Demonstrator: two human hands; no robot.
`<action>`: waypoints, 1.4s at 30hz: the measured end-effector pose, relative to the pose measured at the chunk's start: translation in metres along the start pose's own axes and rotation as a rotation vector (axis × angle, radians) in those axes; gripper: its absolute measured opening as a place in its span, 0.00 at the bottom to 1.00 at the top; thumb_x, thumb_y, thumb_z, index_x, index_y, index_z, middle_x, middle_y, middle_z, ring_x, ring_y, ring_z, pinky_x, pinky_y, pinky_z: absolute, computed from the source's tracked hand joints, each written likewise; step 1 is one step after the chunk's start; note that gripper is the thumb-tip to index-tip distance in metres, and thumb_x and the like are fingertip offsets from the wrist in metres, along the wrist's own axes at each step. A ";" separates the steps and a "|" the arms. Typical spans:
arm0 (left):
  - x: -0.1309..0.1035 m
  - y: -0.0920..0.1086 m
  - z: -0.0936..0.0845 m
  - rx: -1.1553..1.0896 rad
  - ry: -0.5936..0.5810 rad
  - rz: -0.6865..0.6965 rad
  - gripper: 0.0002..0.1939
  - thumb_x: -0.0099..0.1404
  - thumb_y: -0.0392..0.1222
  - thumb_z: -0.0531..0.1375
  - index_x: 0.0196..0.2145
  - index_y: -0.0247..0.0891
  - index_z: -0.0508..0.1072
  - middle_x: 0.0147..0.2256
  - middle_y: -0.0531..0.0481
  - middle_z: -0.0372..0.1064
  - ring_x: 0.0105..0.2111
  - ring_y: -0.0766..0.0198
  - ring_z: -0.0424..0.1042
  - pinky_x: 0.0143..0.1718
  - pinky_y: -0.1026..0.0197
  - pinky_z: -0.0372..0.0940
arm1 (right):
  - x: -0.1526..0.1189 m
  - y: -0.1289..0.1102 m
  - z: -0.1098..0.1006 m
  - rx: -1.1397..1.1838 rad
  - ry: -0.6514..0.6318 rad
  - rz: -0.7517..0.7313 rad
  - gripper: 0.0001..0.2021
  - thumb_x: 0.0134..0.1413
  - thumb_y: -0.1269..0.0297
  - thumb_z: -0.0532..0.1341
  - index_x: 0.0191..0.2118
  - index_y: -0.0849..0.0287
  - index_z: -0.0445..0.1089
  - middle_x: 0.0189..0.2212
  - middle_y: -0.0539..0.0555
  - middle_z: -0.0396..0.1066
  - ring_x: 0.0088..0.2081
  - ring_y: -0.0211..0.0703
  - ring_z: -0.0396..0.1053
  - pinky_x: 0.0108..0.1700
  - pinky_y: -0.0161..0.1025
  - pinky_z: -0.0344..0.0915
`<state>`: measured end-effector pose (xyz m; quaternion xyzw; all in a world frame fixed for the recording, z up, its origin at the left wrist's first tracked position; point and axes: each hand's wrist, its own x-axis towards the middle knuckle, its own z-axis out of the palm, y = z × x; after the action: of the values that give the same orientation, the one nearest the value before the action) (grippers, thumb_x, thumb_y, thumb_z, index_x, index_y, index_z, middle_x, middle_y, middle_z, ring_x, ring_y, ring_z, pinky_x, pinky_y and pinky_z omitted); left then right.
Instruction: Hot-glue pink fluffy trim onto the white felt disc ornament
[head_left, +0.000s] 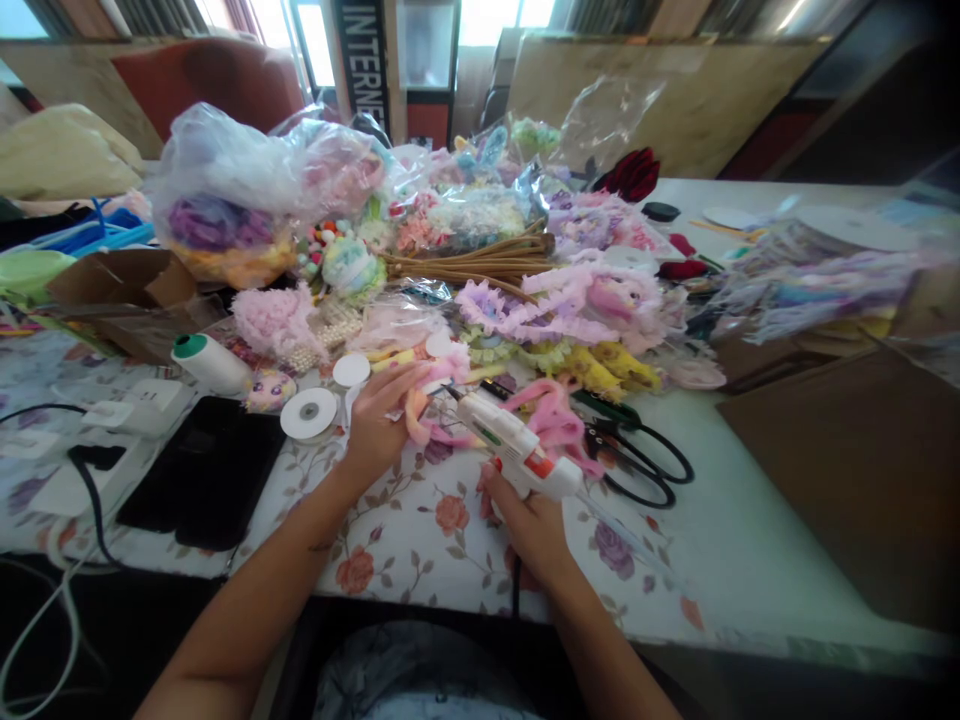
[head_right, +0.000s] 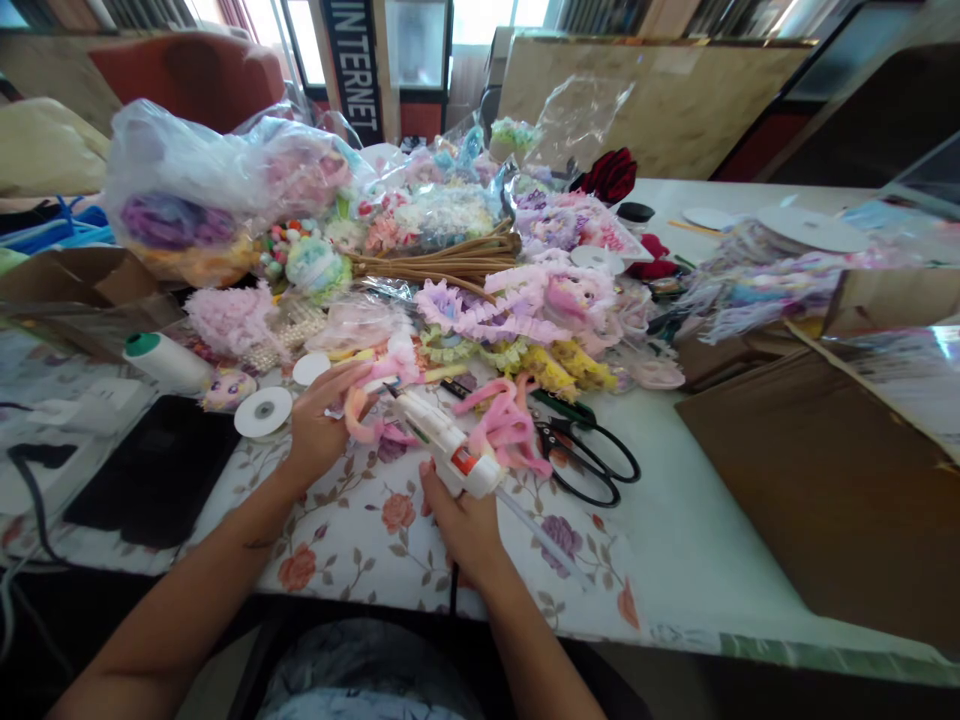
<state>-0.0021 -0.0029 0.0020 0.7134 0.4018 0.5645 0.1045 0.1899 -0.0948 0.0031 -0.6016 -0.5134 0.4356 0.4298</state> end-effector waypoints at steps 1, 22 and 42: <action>0.000 0.000 0.000 0.000 -0.001 0.000 0.18 0.62 0.35 0.64 0.51 0.44 0.75 0.49 0.46 0.75 0.49 0.59 0.74 0.52 0.56 0.69 | 0.000 0.000 0.000 0.003 -0.002 0.002 0.17 0.57 0.52 0.58 0.21 0.56 0.65 0.15 0.48 0.65 0.21 0.39 0.63 0.27 0.36 0.61; -0.002 -0.002 0.002 0.017 -0.029 -0.006 0.17 0.62 0.39 0.64 0.50 0.45 0.76 0.49 0.45 0.76 0.50 0.57 0.74 0.55 0.52 0.67 | 0.001 0.002 0.002 0.109 -0.028 0.036 0.18 0.57 0.52 0.59 0.21 0.57 0.65 0.14 0.49 0.65 0.20 0.37 0.61 0.25 0.35 0.59; -0.001 -0.001 0.001 -0.012 -0.028 -0.056 0.15 0.63 0.39 0.64 0.49 0.43 0.77 0.49 0.45 0.76 0.49 0.59 0.74 0.54 0.54 0.68 | 0.000 -0.001 0.001 0.089 -0.033 0.007 0.13 0.56 0.53 0.59 0.29 0.57 0.70 0.15 0.48 0.66 0.20 0.38 0.62 0.25 0.36 0.59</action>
<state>-0.0015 -0.0026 0.0001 0.7090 0.4167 0.5538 0.1300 0.1886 -0.0943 0.0037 -0.5764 -0.4982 0.4696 0.4461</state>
